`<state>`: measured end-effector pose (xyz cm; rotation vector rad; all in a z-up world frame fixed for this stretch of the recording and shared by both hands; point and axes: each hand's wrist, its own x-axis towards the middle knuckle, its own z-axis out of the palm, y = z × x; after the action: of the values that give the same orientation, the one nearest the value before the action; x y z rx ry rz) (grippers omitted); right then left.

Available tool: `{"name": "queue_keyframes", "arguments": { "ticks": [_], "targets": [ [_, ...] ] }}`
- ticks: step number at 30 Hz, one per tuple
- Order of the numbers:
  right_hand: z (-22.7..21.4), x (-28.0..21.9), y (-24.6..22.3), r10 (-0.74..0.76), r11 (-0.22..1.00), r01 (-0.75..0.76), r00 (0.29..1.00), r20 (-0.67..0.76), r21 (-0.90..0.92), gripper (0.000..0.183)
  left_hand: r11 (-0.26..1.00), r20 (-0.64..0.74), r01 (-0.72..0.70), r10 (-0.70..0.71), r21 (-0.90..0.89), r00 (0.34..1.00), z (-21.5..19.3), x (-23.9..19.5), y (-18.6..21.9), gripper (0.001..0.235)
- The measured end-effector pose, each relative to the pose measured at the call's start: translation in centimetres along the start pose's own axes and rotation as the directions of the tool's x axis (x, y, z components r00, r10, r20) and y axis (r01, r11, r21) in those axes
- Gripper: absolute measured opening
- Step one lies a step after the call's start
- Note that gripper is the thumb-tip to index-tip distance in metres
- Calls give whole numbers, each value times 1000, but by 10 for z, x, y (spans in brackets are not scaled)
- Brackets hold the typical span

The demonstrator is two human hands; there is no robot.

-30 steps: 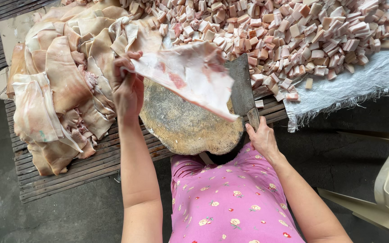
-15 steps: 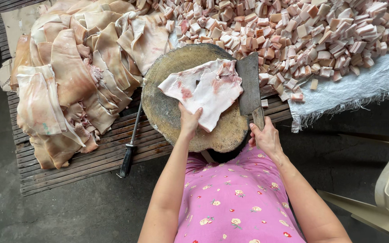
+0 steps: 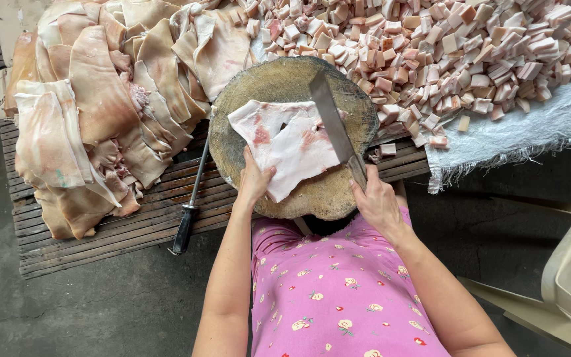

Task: The person cuts long strips of pig skin into small cubes using a cleaver on a wooden cutting board, then reaches for larger pieces of skin and repeats the process.

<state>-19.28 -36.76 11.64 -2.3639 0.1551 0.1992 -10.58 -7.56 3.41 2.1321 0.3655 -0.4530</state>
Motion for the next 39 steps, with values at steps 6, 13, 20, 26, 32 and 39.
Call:
{"name": "queue_keyframes", "arguments": {
  "ticks": [6, 13, 20, 26, 32, 39],
  "targets": [
    [-23, 15, 31, 253, 967, -253, 967, 35, -27, 35, 1000, -25, -12, 12, -14, 1000, 0, -1, 3, 102],
    [-41, 21, -14, -77, 997, 75, 988, -132, -20, 37, 993, 51, 50, -44, -112, 998, -1, -10, 19, 106],
    [-28, 25, -40, -378, 892, 448, 804, -458, 50, 37, 987, 29, 11, -7, -159, 1000, 0, -10, 12, 104],
    [46, 58, 9, -17, 982, 15, 1000, -8, -190, 34, 988, -38, -53, 48, -143, 998, -1, 3, -10, 110],
    [29, 86, 6, 93, 990, -82, 991, 93, -117, 42, 970, -160, -19, -20, -243, 987, 12, 37, 6, 87],
    [42, 143, -4, 23, 992, -15, 998, 59, -128, 45, 984, -260, -99, 58, -146, 964, 30, 52, -6, 55]
  ]
}}
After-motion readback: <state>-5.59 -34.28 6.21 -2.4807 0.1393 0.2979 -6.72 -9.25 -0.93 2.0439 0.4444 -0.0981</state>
